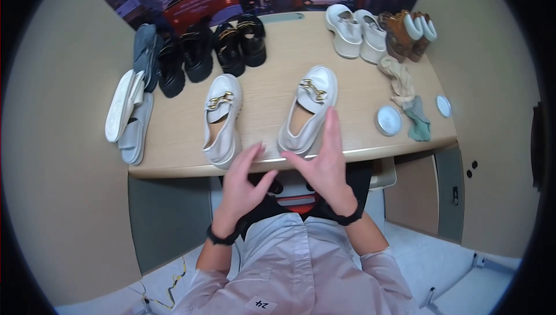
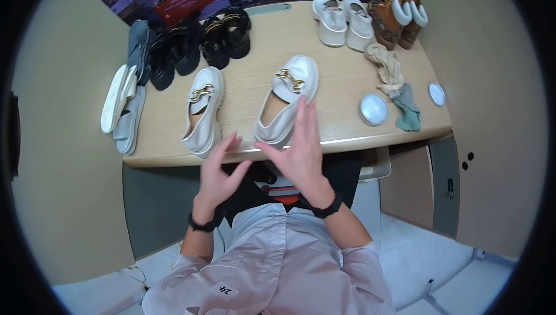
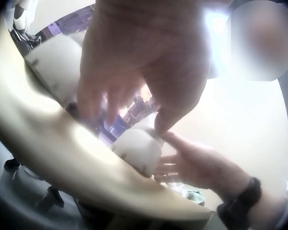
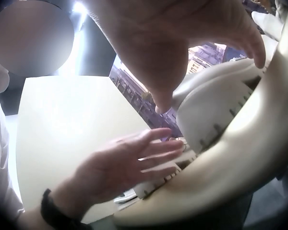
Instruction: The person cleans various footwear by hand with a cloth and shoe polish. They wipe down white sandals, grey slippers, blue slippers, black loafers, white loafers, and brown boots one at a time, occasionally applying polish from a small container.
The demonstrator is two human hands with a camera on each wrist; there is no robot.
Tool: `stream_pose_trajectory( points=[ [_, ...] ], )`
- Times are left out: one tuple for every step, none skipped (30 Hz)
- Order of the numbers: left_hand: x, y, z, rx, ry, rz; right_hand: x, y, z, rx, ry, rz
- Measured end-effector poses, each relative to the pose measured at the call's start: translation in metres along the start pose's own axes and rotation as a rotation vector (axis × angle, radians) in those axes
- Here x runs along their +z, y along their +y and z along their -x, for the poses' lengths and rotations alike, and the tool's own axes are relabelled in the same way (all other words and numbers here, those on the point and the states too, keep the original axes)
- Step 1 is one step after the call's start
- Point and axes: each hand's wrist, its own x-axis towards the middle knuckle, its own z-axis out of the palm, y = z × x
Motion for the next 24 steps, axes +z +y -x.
stream_pose_trajectory(
  points=[
    [-0.017, -0.003, 0.014, 0.028, -0.021, -0.011, 0.003, -0.004, 0.002, -0.016, 0.018, -0.002],
    [-0.032, -0.008, 0.028, 0.054, -0.039, -0.021, 0.006, -0.006, 0.003, -0.035, 0.033, -0.005],
    [-0.041, -0.019, 0.044, 0.007, 0.116, 0.010, 0.008, -0.007, 0.002, -0.060, 0.045, 0.020],
    [-0.047, -0.031, 0.055, -0.046, 0.276, 0.040, 0.008, -0.005, 0.001, -0.057, 0.052, 0.037],
    [-0.054, -0.037, 0.055, -0.094, 0.453, 0.050, 0.009, -0.005, -0.002, -0.060, 0.056, 0.048],
    [-0.059, -0.044, 0.054, -0.140, 0.637, 0.055, 0.012, -0.006, -0.006, -0.069, 0.060, 0.053],
    [-0.063, -0.035, 0.042, -0.163, 0.677, -0.056, 0.013, -0.005, -0.008, -0.080, 0.058, 0.060],
    [-0.068, -0.036, 0.036, -0.227, 0.583, -0.134, 0.012, -0.003, -0.010, -0.092, 0.057, 0.066],
    [-0.068, -0.037, 0.030, -0.210, 0.513, -0.212, 0.011, -0.002, -0.012, -0.103, 0.057, 0.075],
    [-0.064, -0.039, 0.025, -0.194, 0.439, -0.284, 0.010, -0.004, -0.014, -0.096, 0.033, 0.084],
    [-0.058, -0.039, 0.021, -0.206, 0.391, -0.296, 0.006, -0.006, -0.016, -0.087, 0.012, 0.098],
    [-0.052, -0.039, 0.017, -0.218, 0.340, -0.306, 0.002, -0.007, -0.017, -0.074, -0.008, 0.115],
    [-0.046, -0.039, 0.013, -0.228, 0.286, -0.315, -0.002, -0.006, -0.017, -0.077, -0.016, 0.107],
    [-0.041, -0.041, 0.008, -0.252, 0.292, -0.315, -0.007, -0.004, -0.018, -0.079, -0.024, 0.097],
    [-0.037, -0.043, 0.004, -0.277, 0.299, -0.314, -0.013, 0.000, -0.019, -0.083, -0.033, 0.088],
    [-0.033, -0.045, 0.001, -0.304, 0.308, -0.313, -0.022, 0.006, -0.020, -0.083, -0.049, 0.108],
    [-0.031, -0.046, -0.002, -0.306, 0.327, -0.323, -0.034, 0.015, -0.022, -0.085, -0.068, 0.128],
    [-0.030, -0.047, -0.003, -0.311, 0.347, -0.333, -0.044, 0.022, -0.024, -0.088, -0.087, 0.149],
    [-0.029, -0.049, -0.003, -0.316, 0.366, -0.341, -0.054, 0.029, -0.024, -0.033, -0.084, 0.129],
    [-0.028, -0.051, -0.003, -0.319, 0.373, -0.315, -0.064, 0.034, -0.024, 0.024, -0.080, 0.111],
    [-0.027, -0.052, -0.003, -0.321, 0.377, -0.288, -0.070, 0.035, -0.023, 0.082, -0.075, 0.093],
    [-0.025, -0.054, -0.003, -0.319, 0.380, -0.261, -0.072, 0.032, -0.023, 0.095, -0.091, 0.110],
    [-0.025, -0.055, -0.002, -0.318, 0.387, -0.251, -0.075, 0.030, -0.022, 0.109, -0.104, 0.125],
    [-0.027, -0.057, -0.001, -0.314, 0.392, -0.242, -0.077, 0.029, -0.021, 0.125, -0.115, 0.139]
  ],
)
